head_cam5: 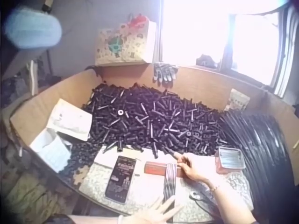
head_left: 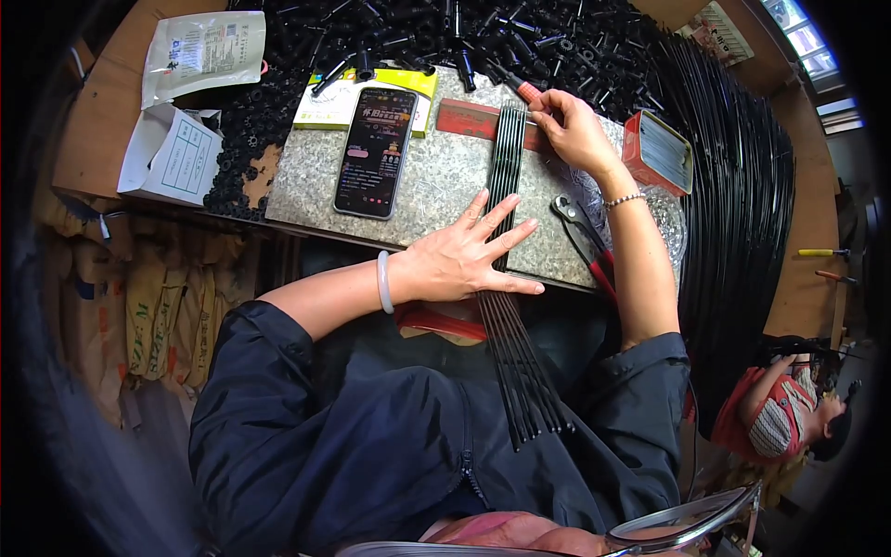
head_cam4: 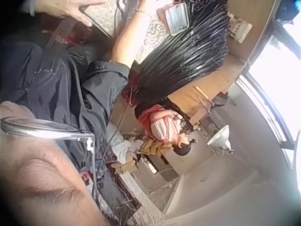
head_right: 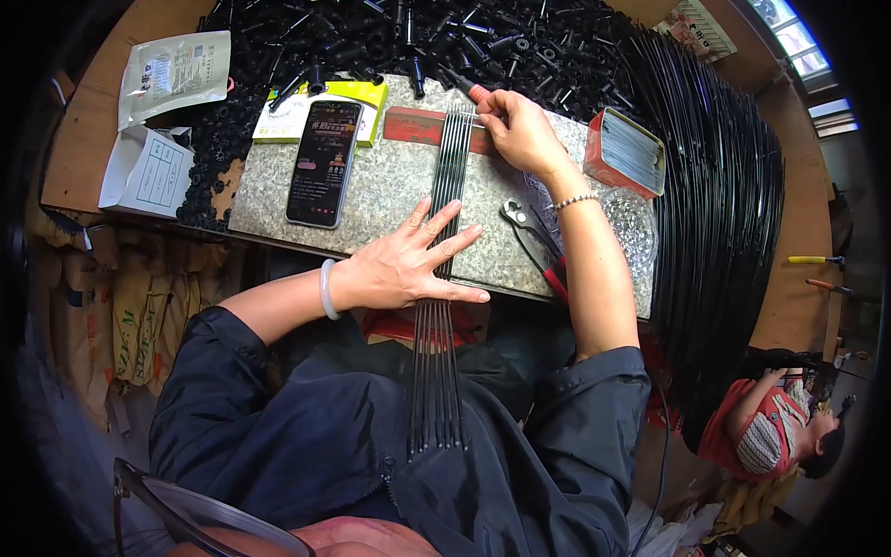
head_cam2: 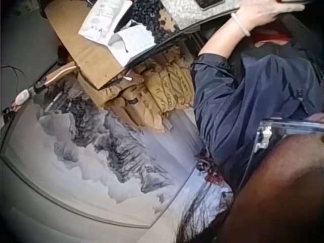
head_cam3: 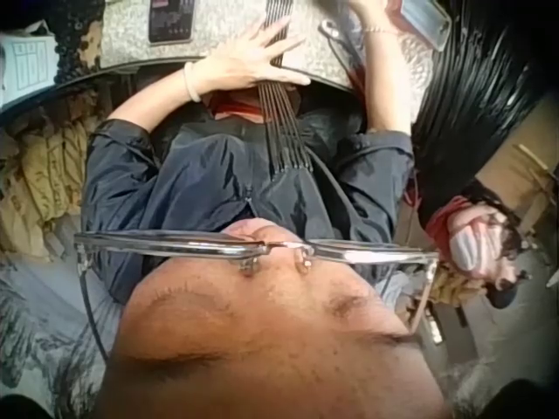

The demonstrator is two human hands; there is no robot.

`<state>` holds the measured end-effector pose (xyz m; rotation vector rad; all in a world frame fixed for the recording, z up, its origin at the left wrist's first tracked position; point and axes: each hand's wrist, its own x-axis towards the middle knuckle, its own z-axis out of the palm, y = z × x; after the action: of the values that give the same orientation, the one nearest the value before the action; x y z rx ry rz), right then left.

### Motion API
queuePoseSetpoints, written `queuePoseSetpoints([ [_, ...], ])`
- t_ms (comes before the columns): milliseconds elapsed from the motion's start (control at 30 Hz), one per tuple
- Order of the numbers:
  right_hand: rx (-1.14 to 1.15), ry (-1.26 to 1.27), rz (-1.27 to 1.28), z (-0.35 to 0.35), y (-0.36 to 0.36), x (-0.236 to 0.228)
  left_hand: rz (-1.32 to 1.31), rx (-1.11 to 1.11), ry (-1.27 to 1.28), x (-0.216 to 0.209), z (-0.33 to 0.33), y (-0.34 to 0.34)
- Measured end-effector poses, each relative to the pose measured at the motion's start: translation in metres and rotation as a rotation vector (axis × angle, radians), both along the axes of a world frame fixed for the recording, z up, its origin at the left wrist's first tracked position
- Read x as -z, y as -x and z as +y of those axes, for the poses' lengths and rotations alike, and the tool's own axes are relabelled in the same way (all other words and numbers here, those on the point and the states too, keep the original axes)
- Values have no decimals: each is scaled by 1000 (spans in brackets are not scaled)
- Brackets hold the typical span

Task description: Assembling thin rods into bundles and attaching connector pieces using hand tools.

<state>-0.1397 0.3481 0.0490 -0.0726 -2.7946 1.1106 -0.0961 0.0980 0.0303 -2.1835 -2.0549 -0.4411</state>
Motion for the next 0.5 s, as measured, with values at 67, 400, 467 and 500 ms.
queuePoseSetpoints([
  [67,-27,-44,49,-1,0,0,4,-3,-8,0,-1,0],
  [400,-16,13,16,-4,0,-5,-5,-12,-30,4,0,0],
  [467,-45,12,-20,0,1,-6,1,-14,-33,2,1,0],
  [500,-45,14,-21,1,1,-4,-12,-5,-14,-1,1,1],
])
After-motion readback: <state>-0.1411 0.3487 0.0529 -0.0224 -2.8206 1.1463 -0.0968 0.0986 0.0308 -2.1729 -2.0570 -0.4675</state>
